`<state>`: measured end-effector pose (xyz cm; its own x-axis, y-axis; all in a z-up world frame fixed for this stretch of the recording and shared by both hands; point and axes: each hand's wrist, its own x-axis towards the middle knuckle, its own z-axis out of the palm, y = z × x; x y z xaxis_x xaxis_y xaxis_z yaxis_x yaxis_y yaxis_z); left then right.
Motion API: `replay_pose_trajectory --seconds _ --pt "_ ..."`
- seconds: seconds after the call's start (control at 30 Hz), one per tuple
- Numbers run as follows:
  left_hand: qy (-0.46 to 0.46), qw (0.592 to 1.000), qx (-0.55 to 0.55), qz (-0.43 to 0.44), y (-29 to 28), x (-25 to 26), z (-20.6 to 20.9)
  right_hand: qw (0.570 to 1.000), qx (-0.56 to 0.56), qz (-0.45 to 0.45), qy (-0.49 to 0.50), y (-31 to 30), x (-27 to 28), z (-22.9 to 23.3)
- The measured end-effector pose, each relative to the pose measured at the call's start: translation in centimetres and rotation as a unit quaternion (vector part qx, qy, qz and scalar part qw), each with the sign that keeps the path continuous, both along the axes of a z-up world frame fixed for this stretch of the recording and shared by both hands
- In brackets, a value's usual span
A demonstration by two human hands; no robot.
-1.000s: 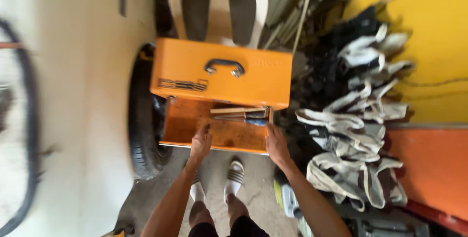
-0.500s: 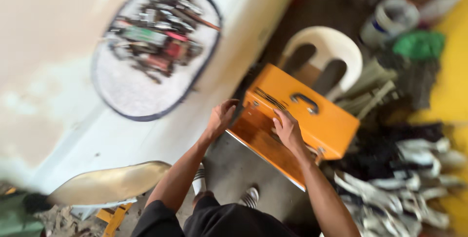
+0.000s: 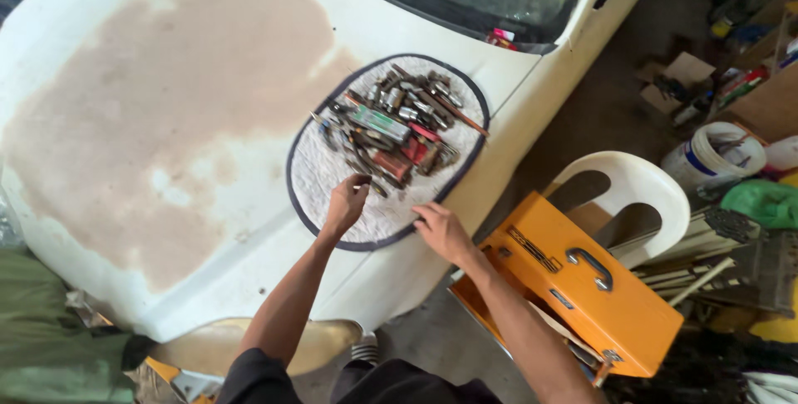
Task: The person repeatedly picks up various tools from a cloth on the hood of a white car and places them into an open orange toolbox drawer. The person handles wrenches, screwdrivers, and other hand tools one at a time, moving them from the car hood to the toolbox.
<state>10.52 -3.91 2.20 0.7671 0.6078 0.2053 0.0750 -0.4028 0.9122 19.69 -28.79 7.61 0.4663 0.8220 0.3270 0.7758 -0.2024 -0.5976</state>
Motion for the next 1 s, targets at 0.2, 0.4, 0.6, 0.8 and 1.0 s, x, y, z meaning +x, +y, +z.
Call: replay_pose_trajectory --seconds 0.2,0.4,0.6,0.8,1.0 --pt "-0.012 0.999 -0.042 0.019 5.2 0.9 -2.8 0.999 0.018 -0.01 -0.035 8.3 -1.6 -0.4" --pt "-0.003 0.999 0.024 -0.029 7.2 0.3 -5.6 0.983 -0.008 -0.085 -0.16 12.0 -1.9 -2.1" --pt "0.024 0.999 0.021 -0.035 6.4 -0.1 -4.5 0.956 -0.059 -0.126 -0.259 13.5 -2.2 -2.8" --pt "0.117 0.985 -0.079 -0.099 4.6 0.5 -2.5 0.96 -0.076 -0.132 -0.235 13.9 -2.3 -4.2" --pt "0.158 0.987 -0.036 -0.023 3.1 0.7 -0.5 0.968 -0.067 -0.158 -0.185 13.8 -3.1 -3.5"
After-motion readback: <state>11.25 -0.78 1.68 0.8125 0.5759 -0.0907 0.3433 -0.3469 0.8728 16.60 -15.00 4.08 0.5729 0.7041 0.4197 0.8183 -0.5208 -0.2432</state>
